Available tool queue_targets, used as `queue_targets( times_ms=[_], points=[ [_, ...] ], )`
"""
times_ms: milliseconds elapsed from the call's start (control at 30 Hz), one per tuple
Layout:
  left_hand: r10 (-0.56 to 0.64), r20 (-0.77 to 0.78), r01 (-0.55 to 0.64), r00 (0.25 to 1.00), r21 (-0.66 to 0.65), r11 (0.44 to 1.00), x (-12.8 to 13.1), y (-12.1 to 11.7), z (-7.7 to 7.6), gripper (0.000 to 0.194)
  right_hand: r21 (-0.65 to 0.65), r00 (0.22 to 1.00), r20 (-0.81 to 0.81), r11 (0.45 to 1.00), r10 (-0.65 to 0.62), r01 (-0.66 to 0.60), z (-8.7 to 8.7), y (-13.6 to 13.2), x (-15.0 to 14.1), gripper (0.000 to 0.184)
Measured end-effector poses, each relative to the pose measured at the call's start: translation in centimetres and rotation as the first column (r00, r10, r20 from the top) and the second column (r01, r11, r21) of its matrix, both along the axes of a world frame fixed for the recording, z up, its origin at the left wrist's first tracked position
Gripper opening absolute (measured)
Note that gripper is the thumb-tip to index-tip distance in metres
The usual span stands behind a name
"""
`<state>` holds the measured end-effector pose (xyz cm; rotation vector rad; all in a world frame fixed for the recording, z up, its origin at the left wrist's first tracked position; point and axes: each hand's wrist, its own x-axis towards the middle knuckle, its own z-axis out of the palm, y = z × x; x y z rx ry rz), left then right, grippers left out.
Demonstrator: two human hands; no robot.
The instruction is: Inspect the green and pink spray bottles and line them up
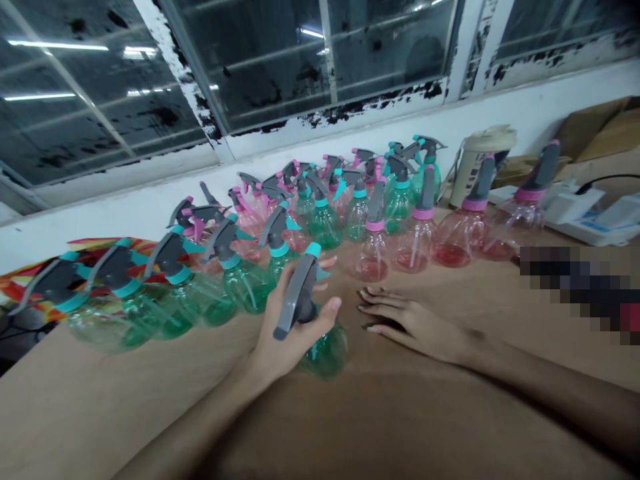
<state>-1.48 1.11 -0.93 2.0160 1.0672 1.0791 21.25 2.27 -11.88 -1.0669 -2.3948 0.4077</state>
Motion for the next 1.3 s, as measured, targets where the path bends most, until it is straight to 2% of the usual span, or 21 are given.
queue_targets(
  times_ms=[200,267,433,533,700,867,967,1100,1300],
  points=[
    [0.083,-0.153,-0.063,0.985,0.131,0.989,-1.8,-0.5,0.0,0.067,0.028,1.000,0.029,1.000,0.000,-0.001,0.3,0.0,-0.1,0.047],
    [0.098,-0.189,-0.066,0.977,0.169,0.983,-2.8,-1.0,-0.4,0.069,0.035,0.999,0.045,0.999,0.000,-0.001,0.4,0.0,-0.1,0.048],
    [0.286,-0.307,-0.216,0.908,0.242,0.946,-3.7,-2.4,-1.2,0.029,0.063,1.000,0.026,0.998,-0.007,0.005,0.7,-0.1,-0.2,0.045],
    [0.350,-0.336,-0.269,0.875,0.264,0.926,-3.0,-2.2,-1.3,0.026,0.074,0.998,-0.040,0.996,-0.045,0.048,1.1,-0.2,-0.1,0.037],
    [0.358,-0.364,-0.272,0.860,0.268,0.924,-0.9,0.4,-1.3,0.031,0.079,0.943,-0.171,0.950,-0.287,0.304,2.6,0.3,0.9,0.032],
    [0.413,-0.341,-0.262,0.845,0.410,0.874,1.2,3.6,-1.5,0.031,0.054,0.848,-0.256,0.869,-0.465,0.493,3.6,1.3,2.4,0.035],
    [0.423,-0.315,-0.276,0.850,0.417,0.866,2.0,5.0,-1.6,0.039,0.032,0.813,-0.273,0.840,-0.514,0.542,3.9,1.5,2.7,0.040],
    [0.370,-0.248,-0.270,0.895,0.359,0.893,2.3,6.5,-1.8,0.054,-0.016,0.776,-0.271,0.809,-0.569,0.587,4.5,1.4,2.5,0.049],
    [0.331,-0.212,-0.260,0.919,0.305,0.916,2.3,8.1,-1.9,0.055,-0.071,0.789,-0.166,0.805,-0.591,0.589,5.4,2.0,1.9,0.071]
  ],
)
